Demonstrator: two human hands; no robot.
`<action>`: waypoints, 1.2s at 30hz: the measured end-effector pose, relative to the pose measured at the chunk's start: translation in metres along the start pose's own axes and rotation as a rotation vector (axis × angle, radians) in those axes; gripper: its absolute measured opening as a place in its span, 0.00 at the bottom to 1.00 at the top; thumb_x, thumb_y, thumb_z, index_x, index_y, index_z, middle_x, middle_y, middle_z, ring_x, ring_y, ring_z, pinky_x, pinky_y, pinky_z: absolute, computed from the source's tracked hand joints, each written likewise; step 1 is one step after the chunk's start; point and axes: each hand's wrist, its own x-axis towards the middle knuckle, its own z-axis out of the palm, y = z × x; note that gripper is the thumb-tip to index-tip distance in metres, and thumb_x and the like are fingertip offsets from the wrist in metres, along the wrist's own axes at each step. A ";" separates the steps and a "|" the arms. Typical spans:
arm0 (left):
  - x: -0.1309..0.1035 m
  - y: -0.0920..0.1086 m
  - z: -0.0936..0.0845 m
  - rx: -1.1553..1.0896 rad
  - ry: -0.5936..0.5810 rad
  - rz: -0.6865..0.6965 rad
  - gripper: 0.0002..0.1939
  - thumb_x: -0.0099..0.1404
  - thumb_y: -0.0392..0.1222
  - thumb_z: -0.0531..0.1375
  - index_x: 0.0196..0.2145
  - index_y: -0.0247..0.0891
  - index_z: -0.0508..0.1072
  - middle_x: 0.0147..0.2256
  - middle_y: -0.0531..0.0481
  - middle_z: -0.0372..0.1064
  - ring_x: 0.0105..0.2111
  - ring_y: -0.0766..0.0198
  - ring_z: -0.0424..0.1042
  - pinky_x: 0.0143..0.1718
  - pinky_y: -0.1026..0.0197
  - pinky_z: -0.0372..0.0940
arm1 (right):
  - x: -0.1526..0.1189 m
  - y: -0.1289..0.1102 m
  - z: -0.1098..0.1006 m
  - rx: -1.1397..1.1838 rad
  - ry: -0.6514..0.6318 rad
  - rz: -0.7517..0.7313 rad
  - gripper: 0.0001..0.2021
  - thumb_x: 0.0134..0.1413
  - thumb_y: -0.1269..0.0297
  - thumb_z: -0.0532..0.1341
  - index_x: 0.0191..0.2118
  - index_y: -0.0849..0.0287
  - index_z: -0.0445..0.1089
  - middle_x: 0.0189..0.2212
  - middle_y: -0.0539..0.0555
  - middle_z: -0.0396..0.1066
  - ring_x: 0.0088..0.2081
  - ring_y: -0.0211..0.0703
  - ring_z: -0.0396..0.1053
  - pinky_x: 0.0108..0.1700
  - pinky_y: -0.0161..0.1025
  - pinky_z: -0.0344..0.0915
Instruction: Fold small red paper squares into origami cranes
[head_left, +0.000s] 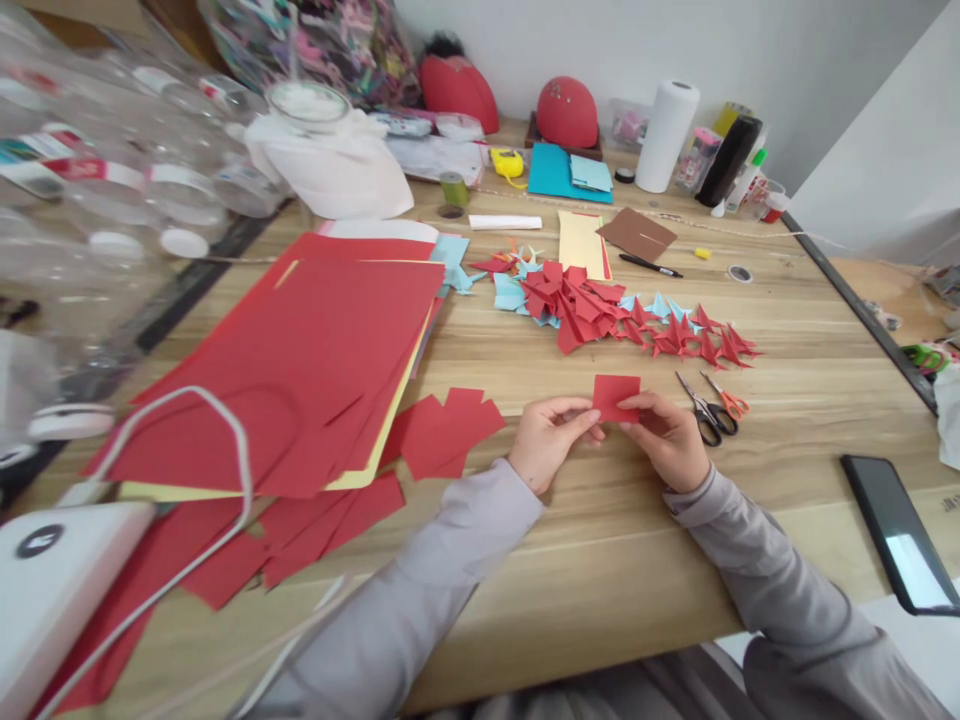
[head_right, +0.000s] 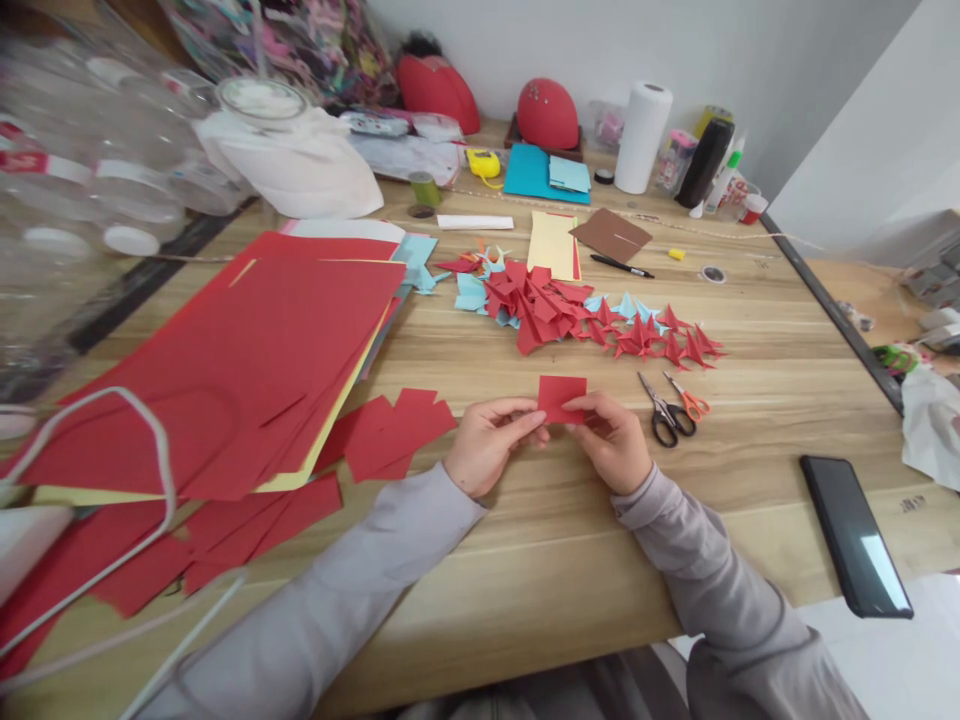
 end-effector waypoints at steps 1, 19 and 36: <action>0.000 0.000 0.000 0.005 -0.006 0.001 0.14 0.44 0.41 0.69 0.29 0.31 0.74 0.18 0.51 0.71 0.19 0.66 0.71 0.24 0.62 0.68 | 0.001 0.000 0.000 -0.009 -0.011 -0.009 0.06 0.48 0.65 0.64 0.35 0.55 0.73 0.32 0.53 0.72 0.34 0.40 0.69 0.36 0.38 0.66; -0.002 0.004 -0.001 0.096 -0.104 -0.032 0.11 0.46 0.42 0.67 0.24 0.31 0.73 0.18 0.50 0.70 0.17 0.66 0.69 0.21 0.64 0.66 | 0.005 -0.005 -0.004 0.021 -0.014 -0.035 0.03 0.46 0.63 0.67 0.28 0.56 0.76 0.27 0.52 0.74 0.31 0.40 0.71 0.38 0.39 0.68; -0.001 0.008 0.000 0.079 -0.121 -0.105 0.11 0.46 0.43 0.66 0.23 0.31 0.73 0.20 0.49 0.70 0.16 0.69 0.67 0.18 0.66 0.63 | 0.005 -0.004 -0.004 0.044 0.051 0.080 0.07 0.41 0.60 0.69 0.24 0.57 0.75 0.25 0.52 0.74 0.29 0.41 0.71 0.36 0.40 0.69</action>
